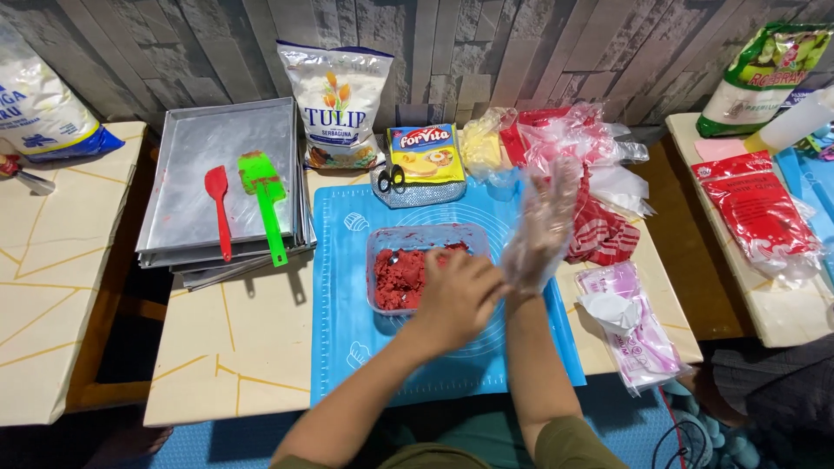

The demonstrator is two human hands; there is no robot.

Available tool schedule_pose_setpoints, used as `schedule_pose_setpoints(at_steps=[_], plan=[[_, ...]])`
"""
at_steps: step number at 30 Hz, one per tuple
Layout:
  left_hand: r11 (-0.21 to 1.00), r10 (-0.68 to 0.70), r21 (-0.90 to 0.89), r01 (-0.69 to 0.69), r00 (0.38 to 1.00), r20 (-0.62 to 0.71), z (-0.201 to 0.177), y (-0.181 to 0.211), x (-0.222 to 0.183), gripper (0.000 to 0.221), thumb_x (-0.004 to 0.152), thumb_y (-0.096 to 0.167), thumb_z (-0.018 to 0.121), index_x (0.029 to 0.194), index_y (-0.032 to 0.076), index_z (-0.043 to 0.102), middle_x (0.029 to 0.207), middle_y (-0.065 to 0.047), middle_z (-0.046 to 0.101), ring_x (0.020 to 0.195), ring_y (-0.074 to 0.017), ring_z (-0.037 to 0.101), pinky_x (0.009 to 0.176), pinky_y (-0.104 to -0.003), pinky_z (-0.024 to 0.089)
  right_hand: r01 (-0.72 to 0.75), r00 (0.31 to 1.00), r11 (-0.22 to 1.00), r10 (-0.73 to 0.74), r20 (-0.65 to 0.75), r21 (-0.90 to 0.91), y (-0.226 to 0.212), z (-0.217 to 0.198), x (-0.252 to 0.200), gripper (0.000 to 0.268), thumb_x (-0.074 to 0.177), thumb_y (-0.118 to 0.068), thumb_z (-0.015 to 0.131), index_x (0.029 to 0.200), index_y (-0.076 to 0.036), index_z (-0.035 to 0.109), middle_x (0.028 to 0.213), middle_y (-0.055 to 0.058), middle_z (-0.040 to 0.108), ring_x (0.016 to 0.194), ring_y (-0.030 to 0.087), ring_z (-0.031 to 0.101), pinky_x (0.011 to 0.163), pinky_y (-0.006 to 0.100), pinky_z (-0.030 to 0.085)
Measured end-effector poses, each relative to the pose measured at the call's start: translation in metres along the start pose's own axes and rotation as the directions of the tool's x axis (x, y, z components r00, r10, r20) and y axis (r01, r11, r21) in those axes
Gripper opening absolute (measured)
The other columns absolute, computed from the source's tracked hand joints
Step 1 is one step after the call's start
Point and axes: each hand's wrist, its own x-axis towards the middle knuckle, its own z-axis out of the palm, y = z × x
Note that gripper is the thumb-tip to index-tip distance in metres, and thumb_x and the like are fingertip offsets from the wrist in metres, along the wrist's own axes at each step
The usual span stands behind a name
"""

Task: Kneading and mixing a red dough in a plastic container by hand and with a spatula, incorporating butter.

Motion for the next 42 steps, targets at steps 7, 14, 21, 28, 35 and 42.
schedule_pose_setpoints(at_steps=[7, 14, 21, 28, 35, 42], plan=[[0.975, -0.221, 0.018, 0.222, 0.952, 0.212, -0.002, -0.119, 0.065, 0.011, 0.095, 0.029, 0.06, 0.091, 0.019, 0.064, 0.085, -0.001, 0.065, 0.092, -0.0287, 0.066, 0.093, -0.052, 0.035, -0.249, 0.948, 0.606, 0.311, 0.064, 0.755, 0.091, -0.094, 0.073, 0.025, 0.103, -0.027, 0.056, 0.119, -0.012, 0.068, 0.104, 0.005, 0.073, 0.094, 0.016, 0.068, 0.081, 0.028, 0.054], [0.865, -0.48, 0.098, 0.493, 0.752, 0.452, 0.12, -0.26, 0.127, 0.02, 0.093, 0.034, 0.063, 0.1, 0.018, 0.073, 0.097, -0.008, 0.075, 0.106, -0.0348, 0.07, 0.091, -0.051, 0.051, -0.473, 0.828, 0.317, 0.48, 0.292, 0.822, 0.185, -0.141, 0.079, 0.025, 0.102, -0.021, 0.057, 0.106, -0.005, 0.076, 0.105, 0.012, 0.075, 0.095, 0.018, 0.071, 0.071, 0.022, 0.053], [0.797, -0.604, 0.289, 0.53, 0.7, 0.382, 0.166, -0.261, 0.194, 0.055, 0.093, 0.049, 0.063, 0.124, 0.003, 0.065, 0.128, -0.02, 0.063, 0.13, -0.0411, 0.054, 0.107, -0.061, 0.04, -0.588, 0.753, 0.263, 0.524, 0.399, 0.765, 0.228, -0.155, 0.073, 0.03, 0.096, -0.028, 0.058, 0.108, -0.009, 0.077, 0.11, 0.011, 0.072, 0.078, 0.022, 0.061, 0.059, 0.031, 0.044], [0.674, -0.732, 0.445, 0.59, 0.45, 0.512, 0.168, -0.231, 0.227, 0.096, 0.074, 0.066, 0.075, 0.144, 0.004, 0.054, 0.15, -0.015, 0.042, 0.143, -0.0343, 0.025, 0.118, -0.052, 0.02, -0.599, 0.741, 0.253, 0.533, 0.407, 0.76, 0.204, -0.141, 0.074, 0.026, 0.097, -0.025, 0.056, 0.107, -0.008, 0.072, 0.107, 0.011, 0.071, 0.076, 0.022, 0.058, 0.06, 0.031, 0.042], [0.599, -0.719, 0.315, 0.736, 0.321, 0.616, 0.167, -0.22, 0.239, 0.104, 0.067, 0.04, 0.094, 0.145, -0.005, 0.041, 0.139, -0.028, 0.056, 0.133, -0.0455, 0.051, 0.1, -0.059, 0.05, -0.575, 0.768, 0.239, 0.487, 0.415, 0.783, 0.202, -0.138, 0.073, 0.028, 0.096, -0.026, 0.056, 0.109, -0.006, 0.07, 0.108, 0.011, 0.069, 0.078, 0.022, 0.054, 0.061, 0.03, 0.042], [0.591, -0.708, 0.261, 0.763, 0.336, 0.621, 0.207, -0.236, 0.232, 0.093, 0.057, 0.037, 0.101, 0.127, -0.01, 0.06, 0.126, -0.03, 0.063, 0.116, -0.0485, 0.064, 0.083, -0.056, 0.059, -0.541, 0.797, 0.249, 0.457, 0.395, 0.803, 0.208, -0.144, 0.072, 0.031, 0.098, -0.029, 0.054, 0.111, -0.006, 0.07, 0.112, 0.013, 0.067, 0.081, 0.021, 0.051, 0.065, 0.03, 0.04]])
